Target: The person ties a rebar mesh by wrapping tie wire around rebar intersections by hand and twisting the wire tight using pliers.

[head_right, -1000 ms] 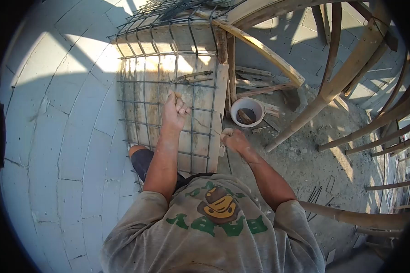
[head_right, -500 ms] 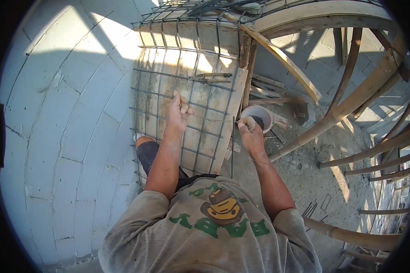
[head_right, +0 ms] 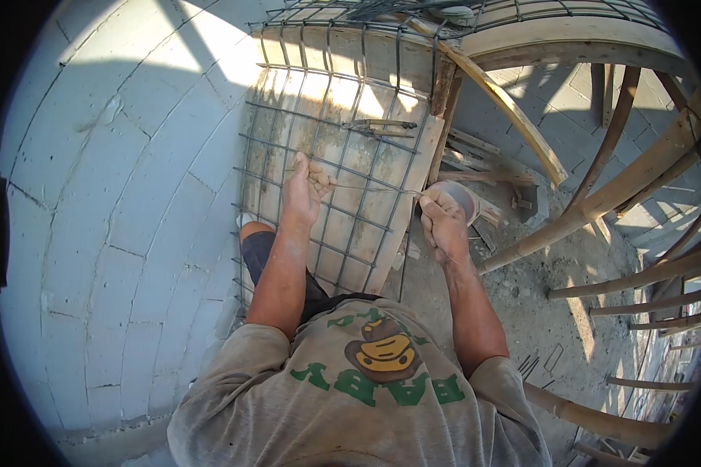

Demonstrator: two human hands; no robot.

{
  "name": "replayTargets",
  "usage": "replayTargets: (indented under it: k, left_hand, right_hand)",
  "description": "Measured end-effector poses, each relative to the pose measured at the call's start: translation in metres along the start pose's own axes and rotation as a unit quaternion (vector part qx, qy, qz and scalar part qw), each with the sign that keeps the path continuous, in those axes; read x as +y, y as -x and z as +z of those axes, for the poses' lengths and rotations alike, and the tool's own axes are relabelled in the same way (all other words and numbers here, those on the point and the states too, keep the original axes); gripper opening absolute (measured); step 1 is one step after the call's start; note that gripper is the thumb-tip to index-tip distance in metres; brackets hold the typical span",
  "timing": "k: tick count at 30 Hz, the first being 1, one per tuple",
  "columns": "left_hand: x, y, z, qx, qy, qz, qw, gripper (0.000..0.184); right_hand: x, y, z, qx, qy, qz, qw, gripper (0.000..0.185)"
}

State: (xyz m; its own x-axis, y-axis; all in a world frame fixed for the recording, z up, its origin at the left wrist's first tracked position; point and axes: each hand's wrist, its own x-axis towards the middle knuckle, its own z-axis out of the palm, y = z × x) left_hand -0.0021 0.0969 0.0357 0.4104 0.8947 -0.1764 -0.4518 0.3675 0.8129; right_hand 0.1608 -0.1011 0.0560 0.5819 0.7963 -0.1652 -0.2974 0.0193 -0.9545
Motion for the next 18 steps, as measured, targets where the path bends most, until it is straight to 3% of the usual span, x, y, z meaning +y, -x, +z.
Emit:
replayTargets:
  k: [3, 5, 7, 10, 12, 16, 18]
  left_hand:
    - [-0.001, 0.0, -0.011, -0.031, -0.022, 0.005, 0.999, 0.04]
    - [-0.001, -0.001, -0.017, -0.065, -0.006, 0.01, 0.998, 0.041]
    - [0.002, -0.001, -0.024, -0.075, 0.034, 0.006, 0.997, 0.042]
    - [0.004, -0.005, -0.045, -0.087, 0.115, -0.026, 0.989, 0.043]
    - [0.006, -0.011, -0.064, -0.134, 0.161, -0.054, 0.976, 0.043]
    - [0.013, -0.006, -0.066, -0.017, 0.088, -0.069, 0.994, 0.044]
    - [0.015, -0.001, -0.064, 0.012, 0.054, -0.066, 0.996, 0.044]
  right_hand:
    - [0.056, -0.021, -0.015, -0.011, 0.248, -0.029, 0.968, 0.012]
    - [0.065, -0.008, -0.007, -0.176, 0.263, 0.176, 0.932, 0.012]
    - [0.073, 0.01, 0.005, -0.331, 0.315, 0.168, 0.873, 0.014]
    - [0.062, 0.043, 0.017, -0.39, 0.198, 0.134, 0.889, 0.017]
    - [0.04, 0.048, 0.019, -0.378, 0.235, 0.064, 0.893, 0.02]
    - [0.029, 0.043, 0.01, -0.307, 0.296, -0.078, 0.901, 0.025]
    - [0.018, 0.042, 0.007, -0.245, 0.272, -0.048, 0.929, 0.027]
